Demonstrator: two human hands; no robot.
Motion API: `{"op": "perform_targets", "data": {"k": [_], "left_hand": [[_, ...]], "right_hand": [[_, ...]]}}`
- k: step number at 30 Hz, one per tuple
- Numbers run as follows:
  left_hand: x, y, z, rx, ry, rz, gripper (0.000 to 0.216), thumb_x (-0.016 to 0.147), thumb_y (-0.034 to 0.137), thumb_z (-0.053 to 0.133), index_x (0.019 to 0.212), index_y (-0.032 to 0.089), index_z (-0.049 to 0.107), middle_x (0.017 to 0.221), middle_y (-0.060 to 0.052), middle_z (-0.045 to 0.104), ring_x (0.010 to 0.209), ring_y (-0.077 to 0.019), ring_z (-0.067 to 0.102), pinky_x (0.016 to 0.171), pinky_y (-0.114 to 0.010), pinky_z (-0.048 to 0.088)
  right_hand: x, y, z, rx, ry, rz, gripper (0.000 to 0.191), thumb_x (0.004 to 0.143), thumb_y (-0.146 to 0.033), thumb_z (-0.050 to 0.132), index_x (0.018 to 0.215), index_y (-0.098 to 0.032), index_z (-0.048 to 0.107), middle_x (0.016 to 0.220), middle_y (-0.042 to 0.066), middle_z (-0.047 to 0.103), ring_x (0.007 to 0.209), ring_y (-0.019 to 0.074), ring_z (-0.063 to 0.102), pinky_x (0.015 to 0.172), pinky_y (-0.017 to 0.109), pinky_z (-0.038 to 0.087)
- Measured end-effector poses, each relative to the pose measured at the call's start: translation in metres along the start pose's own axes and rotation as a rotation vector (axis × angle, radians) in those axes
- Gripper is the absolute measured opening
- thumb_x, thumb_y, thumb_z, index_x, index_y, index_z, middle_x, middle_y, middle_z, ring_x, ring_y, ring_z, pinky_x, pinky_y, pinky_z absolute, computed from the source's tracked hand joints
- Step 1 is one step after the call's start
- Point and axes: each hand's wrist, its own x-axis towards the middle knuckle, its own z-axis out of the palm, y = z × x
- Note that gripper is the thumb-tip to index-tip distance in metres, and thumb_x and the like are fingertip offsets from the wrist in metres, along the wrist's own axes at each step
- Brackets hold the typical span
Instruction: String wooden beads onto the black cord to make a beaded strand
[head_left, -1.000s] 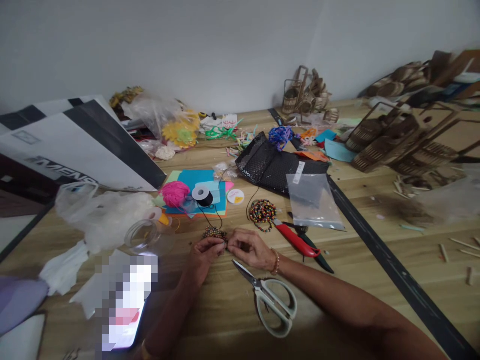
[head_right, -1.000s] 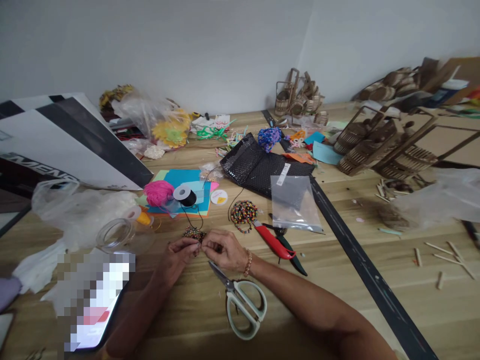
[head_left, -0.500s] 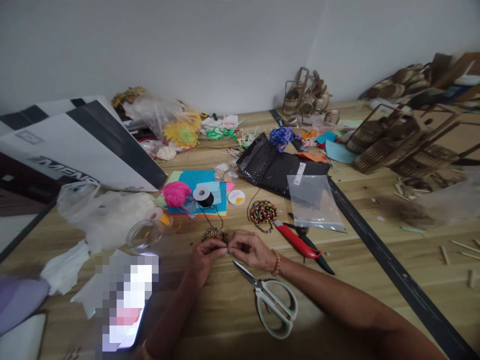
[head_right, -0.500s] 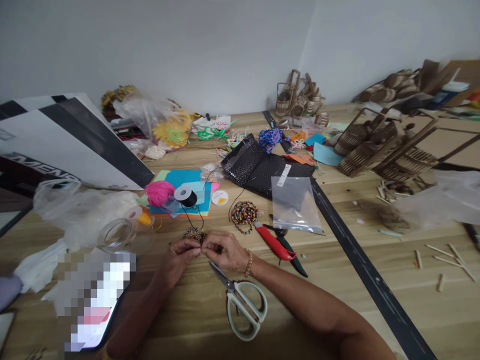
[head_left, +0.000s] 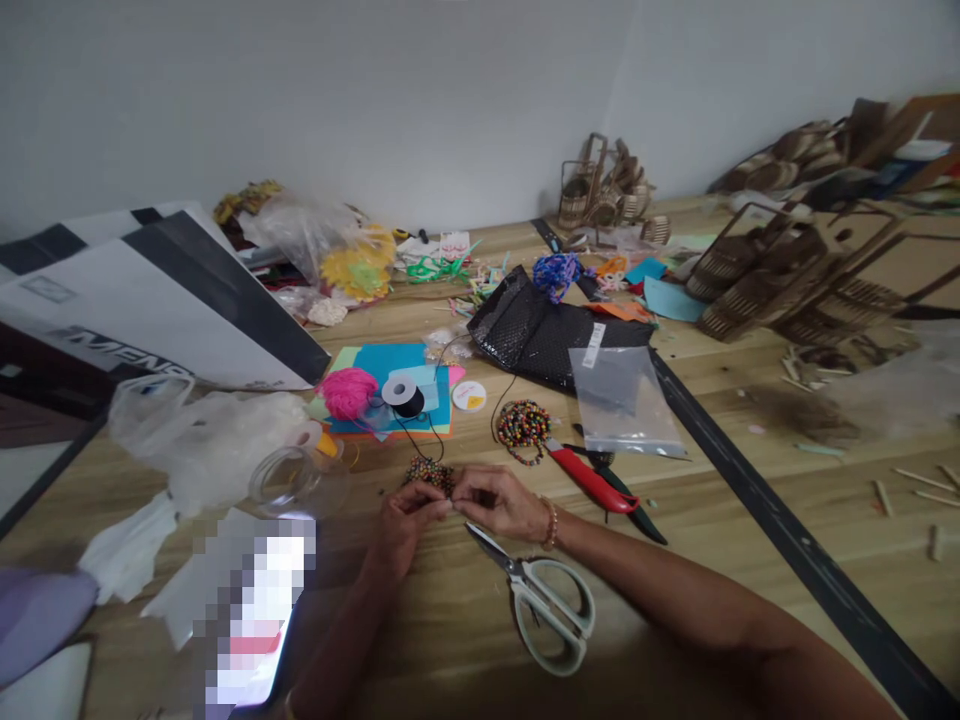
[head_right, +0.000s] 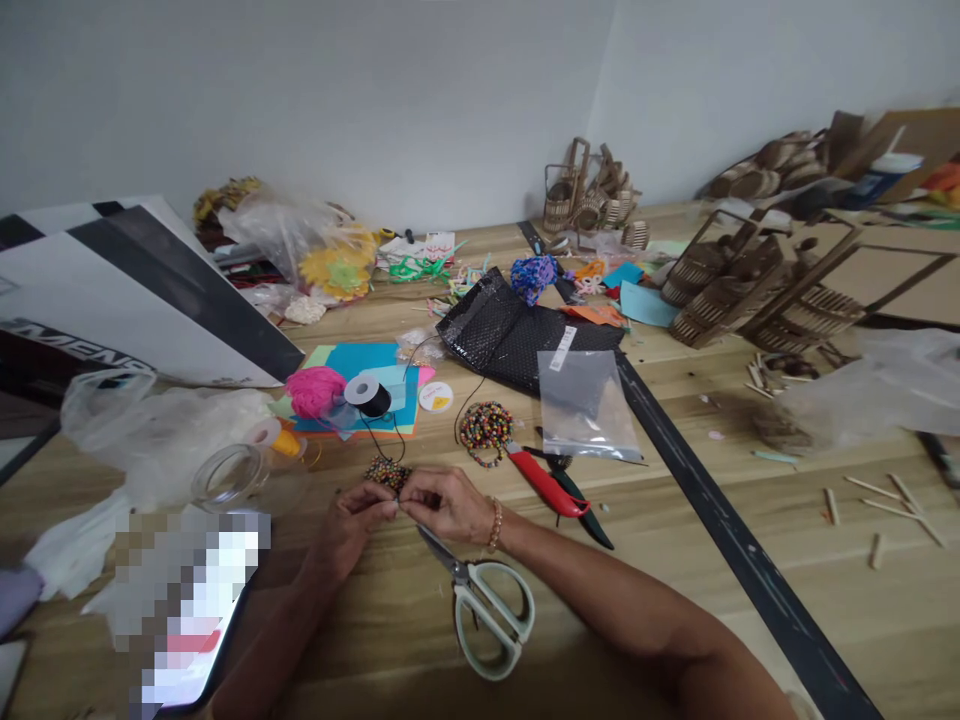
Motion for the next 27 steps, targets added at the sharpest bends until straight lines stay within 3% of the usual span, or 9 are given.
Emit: {"op": "perform_targets", "data": {"k": [8,21,25,27], "left_hand": [[-0.003,0.009,0.003,0.063,0.004,0.005,0.017,0.052,0.025,0.077,0.049,0.016,0.063,0.055,0.002,0.061,0.057,-0.012,0.051,0.058,-0.023,0.04],[-0.011,0.017,0.004,0.196,-0.035,0.162,0.009,0.065,0.025,0.07,0.061,0.018,0.067,0.068,-0.001,0.066,0.071,-0.0171,0.058,0.07,-0.027,0.045],[-0.018,0.024,0.006,0.27,0.02,0.266,0.009,0.069,0.025,0.067,0.063,0.019,0.066,0.068,-0.001,0.064,0.071,-0.0171,0.058,0.068,-0.026,0.045],[-0.019,0.023,0.006,0.306,0.054,0.293,0.008,0.07,0.025,0.067,0.064,0.018,0.066,0.069,-0.001,0.064,0.07,-0.0168,0.058,0.067,-0.025,0.045]], "right_hand": [[0.001,0.0,0.0,0.055,0.012,0.027,0.004,0.08,-0.018,0.059,0.08,-0.014,0.061,0.07,0.0,0.055,0.061,0.0095,0.05,0.056,0.019,0.041],[0.003,-0.012,-0.005,0.212,-0.02,0.058,0.022,0.074,-0.017,0.067,0.092,-0.016,0.054,0.085,0.002,0.057,0.075,0.0114,0.056,0.071,0.024,0.049],[0.002,-0.007,-0.002,0.331,-0.028,0.104,0.016,0.081,-0.027,0.064,0.086,-0.014,0.056,0.073,-0.001,0.055,0.063,0.0088,0.051,0.06,0.021,0.045],[0.003,-0.004,-0.002,0.344,-0.014,0.132,0.022,0.084,-0.034,0.061,0.081,-0.013,0.059,0.069,-0.001,0.052,0.06,0.0082,0.047,0.056,0.02,0.041]]}}
